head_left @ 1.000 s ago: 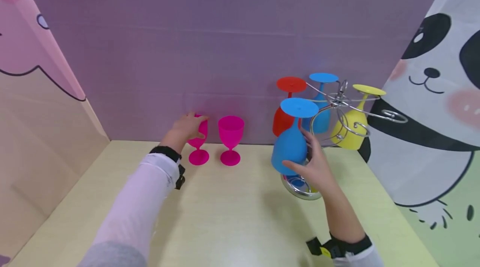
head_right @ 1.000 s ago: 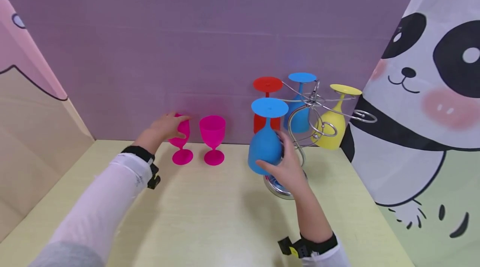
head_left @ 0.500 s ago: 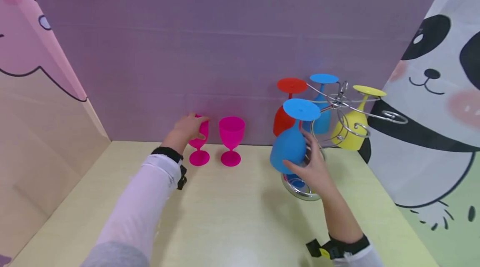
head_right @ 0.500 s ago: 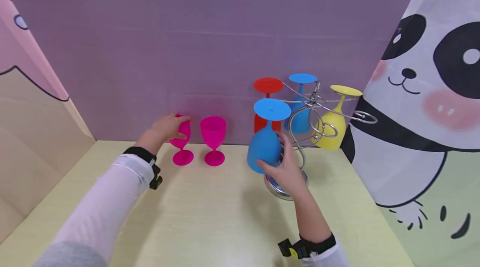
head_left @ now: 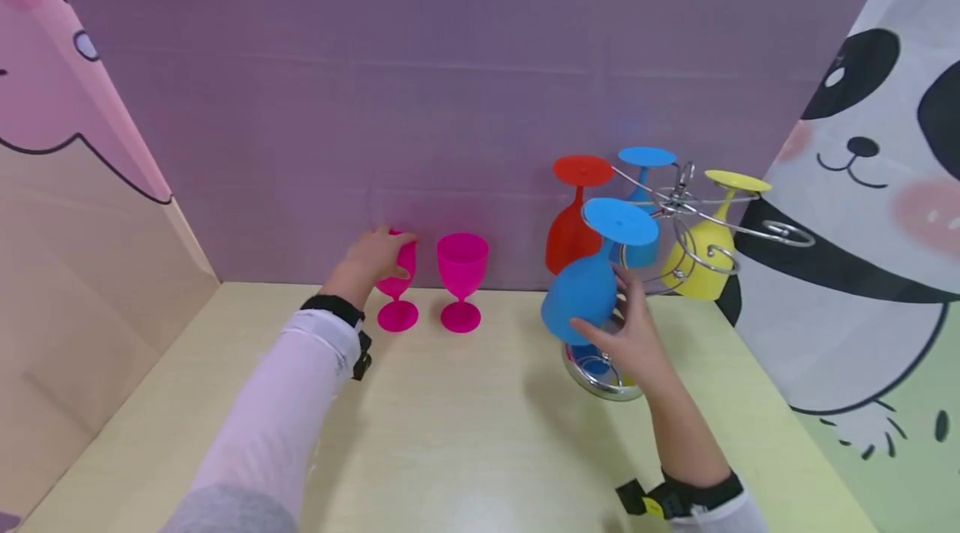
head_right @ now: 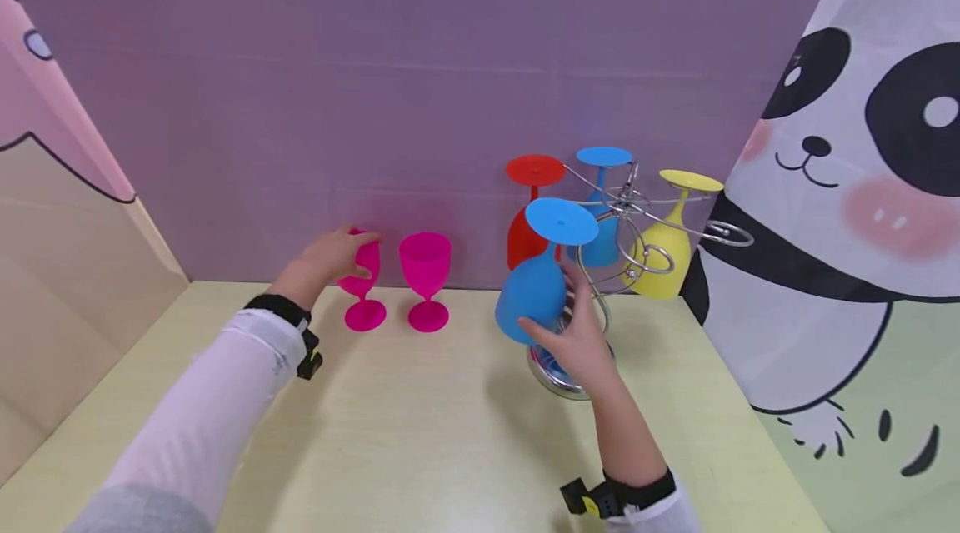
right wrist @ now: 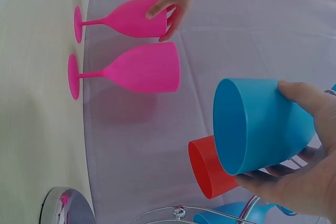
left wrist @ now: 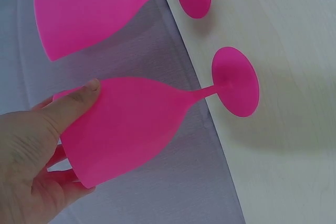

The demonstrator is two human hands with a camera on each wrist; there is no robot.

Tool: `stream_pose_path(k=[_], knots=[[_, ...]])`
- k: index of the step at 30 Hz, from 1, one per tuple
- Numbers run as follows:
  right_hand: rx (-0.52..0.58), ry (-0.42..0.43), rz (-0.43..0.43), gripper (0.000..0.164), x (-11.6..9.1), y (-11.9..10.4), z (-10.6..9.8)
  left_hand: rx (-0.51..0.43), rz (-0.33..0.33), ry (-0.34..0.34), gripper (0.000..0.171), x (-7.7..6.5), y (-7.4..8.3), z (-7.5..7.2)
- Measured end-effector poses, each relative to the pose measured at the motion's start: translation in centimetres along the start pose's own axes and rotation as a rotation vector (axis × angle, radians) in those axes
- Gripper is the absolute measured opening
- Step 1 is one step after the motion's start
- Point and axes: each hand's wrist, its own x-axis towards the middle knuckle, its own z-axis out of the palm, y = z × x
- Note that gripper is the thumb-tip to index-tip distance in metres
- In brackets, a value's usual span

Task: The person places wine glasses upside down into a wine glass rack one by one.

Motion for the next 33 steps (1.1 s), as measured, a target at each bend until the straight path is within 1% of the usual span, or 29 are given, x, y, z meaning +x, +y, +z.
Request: stream_pose_path(k=[4,11,12,18,19,23,27,33], knots=[[-0.016,-0.002,-0.025,0.097,-0.2,-0.1,0.0,0.0,0.005,0.002,0.072,-0.1,0.1,0.1],[-0.053,-0.026,-0.123,0.095,-0.8,-0.4,-0.5,-0.007,0.004,0.004,0.071,0.1,0.0,0.3],[-0.063,-0.029,-0.133,0.095,-0.9,-0.6,-0.6,-0.004,0.015,0.018,0.072,0.7,-0.5,0.9],[-0.124,-0.019,-0.176,0.093,-2.0,-1.6,-1.4,-0.019,0.003,0.019,0.074,0.8,-0.6,1.3],[-0.133,-0.014,-0.184,0.092,-2.2,-1.8,-1.6,-0.025,-0.01,0.007,0.073,0.3,-0.2,0.9],[-0.158,0.002,-0.227,0.09,-3.0,-2.8,-2.0,-0.017,-0.001,0.016,0.073,0.3,-0.2,1.0],[-0.212,0.018,-0.283,0.087,-4.1,-4.1,-2.3,-0.007,0.004,0.016,0.073,0.2,-0.2,0.8],[-0.278,0.059,-0.435,0.088,-5.5,-5.9,-2.7,-0.021,0.003,0.022,0.074,0.2,-0.2,0.5]])
